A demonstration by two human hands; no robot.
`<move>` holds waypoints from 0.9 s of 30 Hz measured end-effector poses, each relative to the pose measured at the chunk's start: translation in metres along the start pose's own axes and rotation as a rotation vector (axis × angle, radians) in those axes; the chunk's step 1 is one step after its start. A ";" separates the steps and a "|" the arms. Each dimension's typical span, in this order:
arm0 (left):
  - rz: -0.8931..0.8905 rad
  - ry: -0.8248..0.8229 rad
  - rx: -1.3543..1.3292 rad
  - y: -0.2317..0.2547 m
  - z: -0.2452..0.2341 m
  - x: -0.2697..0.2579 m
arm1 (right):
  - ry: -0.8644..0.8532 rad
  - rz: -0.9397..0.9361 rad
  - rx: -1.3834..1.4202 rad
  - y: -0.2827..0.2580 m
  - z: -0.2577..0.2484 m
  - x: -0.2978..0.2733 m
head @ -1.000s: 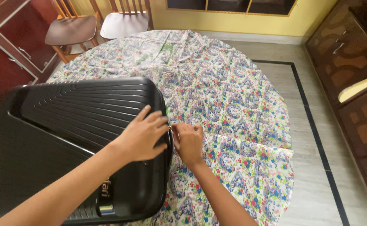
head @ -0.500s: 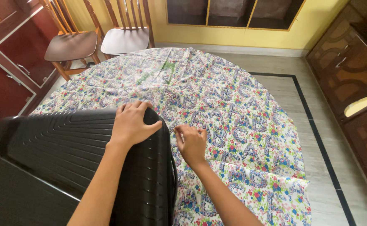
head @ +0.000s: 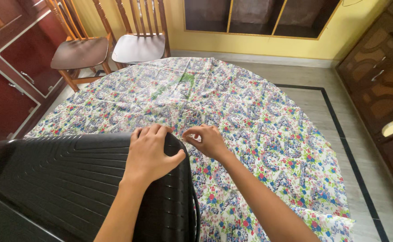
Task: The person packs folded clothes into a suitcase, closes and secures it, then opens it again to remove a shirt and trousers, placing them into a wooden wardrobe.
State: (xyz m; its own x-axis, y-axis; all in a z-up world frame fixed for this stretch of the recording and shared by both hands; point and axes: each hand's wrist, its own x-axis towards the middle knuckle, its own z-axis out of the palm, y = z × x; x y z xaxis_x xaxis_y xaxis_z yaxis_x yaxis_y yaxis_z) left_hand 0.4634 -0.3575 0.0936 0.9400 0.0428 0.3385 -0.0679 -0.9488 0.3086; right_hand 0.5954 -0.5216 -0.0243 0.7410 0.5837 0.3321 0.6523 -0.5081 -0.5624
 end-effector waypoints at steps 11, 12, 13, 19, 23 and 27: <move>-0.005 0.032 0.001 0.001 0.003 0.001 | -0.097 0.104 0.106 0.009 0.007 0.007; -0.008 0.037 0.000 0.001 0.003 0.002 | -0.101 0.140 0.153 0.010 0.011 0.005; -0.012 0.040 -0.001 0.001 0.003 0.001 | -0.082 0.124 0.235 0.012 0.017 0.002; -0.045 0.015 -0.016 -0.005 0.007 0.000 | 0.063 0.274 0.818 -0.003 0.062 -0.012; -0.094 0.092 -0.049 -0.010 0.015 -0.001 | 0.129 0.613 0.937 -0.037 0.061 -0.034; -0.194 0.123 -0.002 -0.017 0.022 0.000 | 0.223 0.554 1.035 -0.078 0.052 -0.054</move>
State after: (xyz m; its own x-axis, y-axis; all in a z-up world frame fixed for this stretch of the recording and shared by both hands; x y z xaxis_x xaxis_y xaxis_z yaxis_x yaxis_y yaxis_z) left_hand 0.4718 -0.3487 0.0684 0.8875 0.2622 0.3788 0.1092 -0.9185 0.3800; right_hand 0.4963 -0.4802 -0.0373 0.9591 0.2711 -0.0817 -0.1273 0.1555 -0.9796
